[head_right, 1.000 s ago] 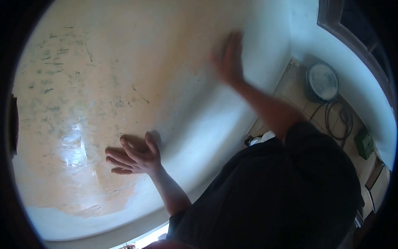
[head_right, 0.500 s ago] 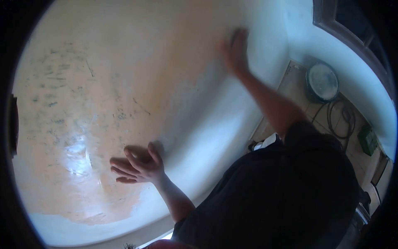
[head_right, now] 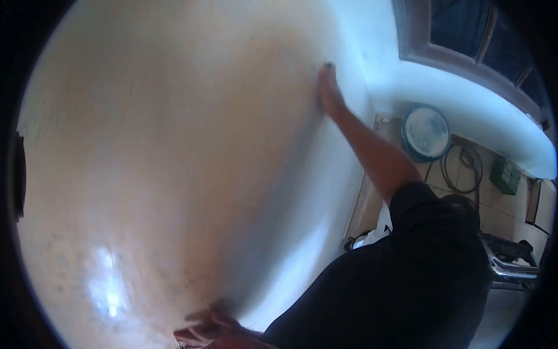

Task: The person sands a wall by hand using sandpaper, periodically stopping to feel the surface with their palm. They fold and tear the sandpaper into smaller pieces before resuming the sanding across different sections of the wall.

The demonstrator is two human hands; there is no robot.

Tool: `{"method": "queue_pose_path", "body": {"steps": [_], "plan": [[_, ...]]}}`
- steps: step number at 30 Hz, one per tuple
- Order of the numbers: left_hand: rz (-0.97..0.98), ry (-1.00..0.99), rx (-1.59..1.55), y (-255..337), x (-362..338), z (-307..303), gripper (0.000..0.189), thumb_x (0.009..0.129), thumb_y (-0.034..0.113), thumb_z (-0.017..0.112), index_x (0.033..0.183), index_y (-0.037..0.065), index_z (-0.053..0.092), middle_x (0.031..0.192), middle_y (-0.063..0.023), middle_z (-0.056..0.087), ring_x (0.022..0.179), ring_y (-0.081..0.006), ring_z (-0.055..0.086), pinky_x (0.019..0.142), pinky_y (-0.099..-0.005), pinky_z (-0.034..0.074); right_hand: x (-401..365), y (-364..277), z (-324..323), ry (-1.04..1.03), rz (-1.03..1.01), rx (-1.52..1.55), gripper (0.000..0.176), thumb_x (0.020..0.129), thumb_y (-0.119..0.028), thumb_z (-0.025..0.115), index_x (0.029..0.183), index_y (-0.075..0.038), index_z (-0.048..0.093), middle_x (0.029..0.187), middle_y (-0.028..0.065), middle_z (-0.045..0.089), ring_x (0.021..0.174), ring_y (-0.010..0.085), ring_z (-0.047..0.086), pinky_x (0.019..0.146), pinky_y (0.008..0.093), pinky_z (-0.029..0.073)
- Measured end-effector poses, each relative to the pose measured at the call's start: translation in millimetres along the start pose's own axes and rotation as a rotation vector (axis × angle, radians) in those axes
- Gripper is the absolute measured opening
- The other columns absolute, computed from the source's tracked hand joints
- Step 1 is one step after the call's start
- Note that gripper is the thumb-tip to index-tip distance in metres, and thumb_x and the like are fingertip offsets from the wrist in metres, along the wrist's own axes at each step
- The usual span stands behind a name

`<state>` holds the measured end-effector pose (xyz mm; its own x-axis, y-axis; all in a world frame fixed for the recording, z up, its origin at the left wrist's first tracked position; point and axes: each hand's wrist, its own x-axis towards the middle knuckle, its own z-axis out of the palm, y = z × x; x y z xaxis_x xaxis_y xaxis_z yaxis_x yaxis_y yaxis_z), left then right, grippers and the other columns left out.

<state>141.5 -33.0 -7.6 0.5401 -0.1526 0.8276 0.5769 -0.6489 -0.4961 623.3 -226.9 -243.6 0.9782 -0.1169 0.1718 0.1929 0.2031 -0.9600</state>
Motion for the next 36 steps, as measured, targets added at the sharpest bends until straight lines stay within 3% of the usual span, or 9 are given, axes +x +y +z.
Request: {"method": "queue_pose_path", "body": {"steps": [5,12,15,18,23,28,31,33,36], "plan": [[-0.101,-0.024,0.060,47,8,9,0.060,0.093,0.044,0.049,0.136,0.002,0.038,0.134,-0.0259,0.043,0.136,-0.0393,0.029,0.103,-0.0508,0.033,-114,-24,1,-0.241,-0.247,-0.220,0.105,0.087,-0.069,0.039,0.146,0.004,-0.010,0.153,0.0267,-0.010,0.143,0.0372,-0.006,0.114,0.0490,0.003],[-0.108,0.059,0.053,93,61,46,0.060,0.094,0.045,0.047,0.135,0.003,0.039,0.136,-0.0258,0.041,0.136,-0.0397,0.029,0.104,-0.0522,0.031,137,-98,-20,-0.112,-0.458,-0.123,0.093,0.092,-0.062,0.035,0.147,0.004,-0.001,0.155,0.0244,0.001,0.144,0.0338,-0.002,0.114,0.0486,0.002],[-0.101,0.101,0.033,103,86,64,0.060,0.094,0.045,0.047,0.135,0.003,0.039,0.137,-0.0257,0.040,0.136,-0.0399,0.029,0.104,-0.0528,0.030,182,-77,-33,-0.058,-0.329,0.060,0.082,0.097,-0.051,0.034,0.147,0.005,0.001,0.156,0.0213,0.000,0.145,0.0295,0.000,0.115,0.0414,0.002],[-0.097,0.174,0.031,107,111,90,0.060,0.094,0.046,0.046,0.135,0.003,0.040,0.138,-0.0257,0.039,0.136,-0.0401,0.029,0.104,-0.0533,0.030,142,69,-31,0.028,-0.068,0.081,0.085,0.097,-0.052,0.035,0.146,0.005,-0.005,0.156,0.0197,0.000,0.144,0.0270,-0.001,0.116,0.0356,0.002],[-0.098,0.208,0.047,112,121,107,0.059,0.094,0.047,0.045,0.135,0.004,0.040,0.139,-0.0256,0.038,0.136,-0.0404,0.028,0.105,-0.0543,0.028,55,7,-27,-0.051,0.316,-0.040,0.099,0.091,-0.065,0.036,0.144,0.008,-0.005,0.154,0.0233,-0.006,0.144,0.0315,-0.004,0.116,0.0381,0.002],[-0.086,0.143,0.072,108,117,86,0.059,0.094,0.047,0.044,0.134,0.004,0.041,0.140,-0.0255,0.036,0.136,-0.0407,0.028,0.105,-0.0553,0.027,158,-148,-29,-0.200,-0.655,-0.262,0.093,0.092,-0.060,0.039,0.145,0.008,0.004,0.153,0.0273,0.002,0.144,0.0357,0.001,0.116,0.0420,0.005],[-0.095,0.121,0.105,103,112,69,0.059,0.094,0.048,0.043,0.134,0.004,0.041,0.141,-0.0255,0.035,0.136,-0.0408,0.028,0.105,-0.0558,0.026,208,-126,-34,-0.096,-0.663,-0.269,0.083,0.097,-0.050,0.037,0.145,0.008,0.004,0.154,0.0248,0.001,0.144,0.0341,0.000,0.116,0.0410,0.003],[-0.112,0.134,0.125,103,113,68,0.059,0.094,0.048,0.043,0.134,0.005,0.042,0.142,-0.0255,0.035,0.136,-0.0410,0.028,0.105,-0.0562,0.026,195,-83,-38,-0.107,-0.285,0.180,0.074,0.099,-0.041,0.034,0.146,0.007,0.001,0.155,0.0226,0.000,0.144,0.0325,0.000,0.116,0.0396,0.002],[-0.154,0.187,0.135,117,117,83,0.059,0.094,0.049,0.042,0.134,0.005,0.042,0.143,-0.0254,0.034,0.137,-0.0411,0.028,0.106,-0.0568,0.025,109,0,-28,-0.031,-0.102,-0.169,0.085,0.096,-0.048,0.038,0.145,0.009,-0.001,0.154,0.0247,-0.003,0.144,0.0334,-0.003,0.116,0.0394,0.001]]}}
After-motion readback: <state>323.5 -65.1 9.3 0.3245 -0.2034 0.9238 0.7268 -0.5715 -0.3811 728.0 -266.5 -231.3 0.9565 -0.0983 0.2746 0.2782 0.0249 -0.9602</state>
